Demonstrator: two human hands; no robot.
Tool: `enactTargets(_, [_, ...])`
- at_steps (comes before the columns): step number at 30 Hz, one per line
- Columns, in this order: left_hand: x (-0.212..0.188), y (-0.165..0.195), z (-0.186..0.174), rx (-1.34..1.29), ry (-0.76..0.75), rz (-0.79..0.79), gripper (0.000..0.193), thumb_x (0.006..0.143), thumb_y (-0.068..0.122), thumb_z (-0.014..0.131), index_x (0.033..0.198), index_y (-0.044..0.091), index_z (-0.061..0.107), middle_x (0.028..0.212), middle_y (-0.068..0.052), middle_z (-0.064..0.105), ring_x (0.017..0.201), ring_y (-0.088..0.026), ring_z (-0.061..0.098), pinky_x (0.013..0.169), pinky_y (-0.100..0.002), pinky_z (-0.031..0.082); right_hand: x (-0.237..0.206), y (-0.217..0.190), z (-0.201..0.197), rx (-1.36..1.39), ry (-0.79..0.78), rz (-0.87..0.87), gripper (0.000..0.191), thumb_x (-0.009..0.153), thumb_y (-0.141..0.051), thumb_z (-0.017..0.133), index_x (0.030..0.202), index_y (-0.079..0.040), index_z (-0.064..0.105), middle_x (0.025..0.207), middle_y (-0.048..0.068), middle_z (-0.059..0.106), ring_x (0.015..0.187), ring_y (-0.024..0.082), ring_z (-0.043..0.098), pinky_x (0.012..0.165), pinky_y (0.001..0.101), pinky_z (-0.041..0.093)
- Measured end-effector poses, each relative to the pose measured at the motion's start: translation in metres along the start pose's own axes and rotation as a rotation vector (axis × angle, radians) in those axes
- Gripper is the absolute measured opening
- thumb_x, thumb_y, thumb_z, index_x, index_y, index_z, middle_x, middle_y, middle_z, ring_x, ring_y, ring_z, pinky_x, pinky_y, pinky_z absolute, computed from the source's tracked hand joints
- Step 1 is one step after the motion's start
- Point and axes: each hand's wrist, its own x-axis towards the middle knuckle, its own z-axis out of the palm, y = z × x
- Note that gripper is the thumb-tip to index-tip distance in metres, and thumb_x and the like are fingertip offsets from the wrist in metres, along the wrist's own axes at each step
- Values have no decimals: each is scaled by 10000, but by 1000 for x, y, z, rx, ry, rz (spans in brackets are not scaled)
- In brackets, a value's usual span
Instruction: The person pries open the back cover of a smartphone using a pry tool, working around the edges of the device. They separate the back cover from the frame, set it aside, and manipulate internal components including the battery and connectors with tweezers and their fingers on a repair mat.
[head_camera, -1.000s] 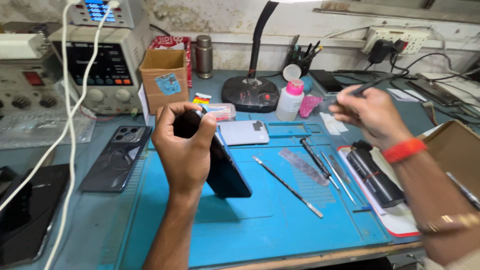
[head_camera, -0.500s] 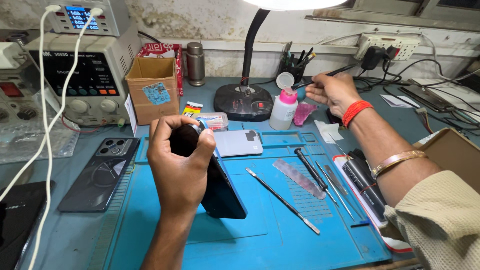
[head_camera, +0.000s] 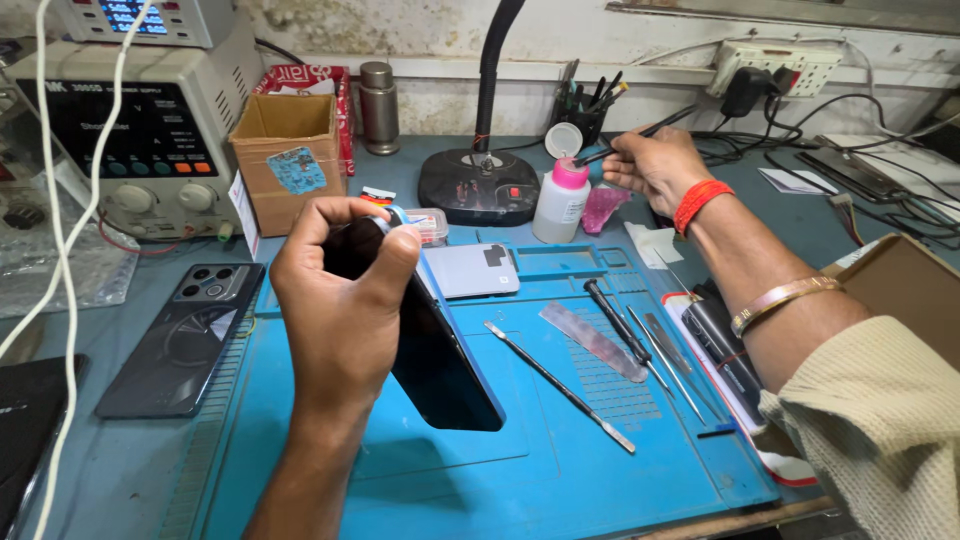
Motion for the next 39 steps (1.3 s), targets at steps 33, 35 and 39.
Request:
enactTargets(33, [-1,-49,15,46,116,-95,186,863,131,744,929,28,604,856,-7,672,789,-63,616,738,-249,544,-15,-15,-11,232,-25,42,110,1016,-123,624,1034,-14,630,877,89,711,799,188,721,790,306,635])
enactTargets(35, [1,-46,16,76,134,-88,199,851,134,751,924,26,601,843,-11,667,776,-70,614,727,-259,547,-18,-16,-18,256,-70,11,96,1036,-126,636,1020,-33,623,882,73,708,790,164,703,781,288,624])
enactTargets(39, [0,-41,19,210,167,-42,219,845,147,772,916,18,609,836,-41,681,776,-107,632,735,-291,552,-66,-12,-19,283,-263,-25,121,1060,-151,621,1008,-42,622,882,58,704,784,139,684,764,269,591])
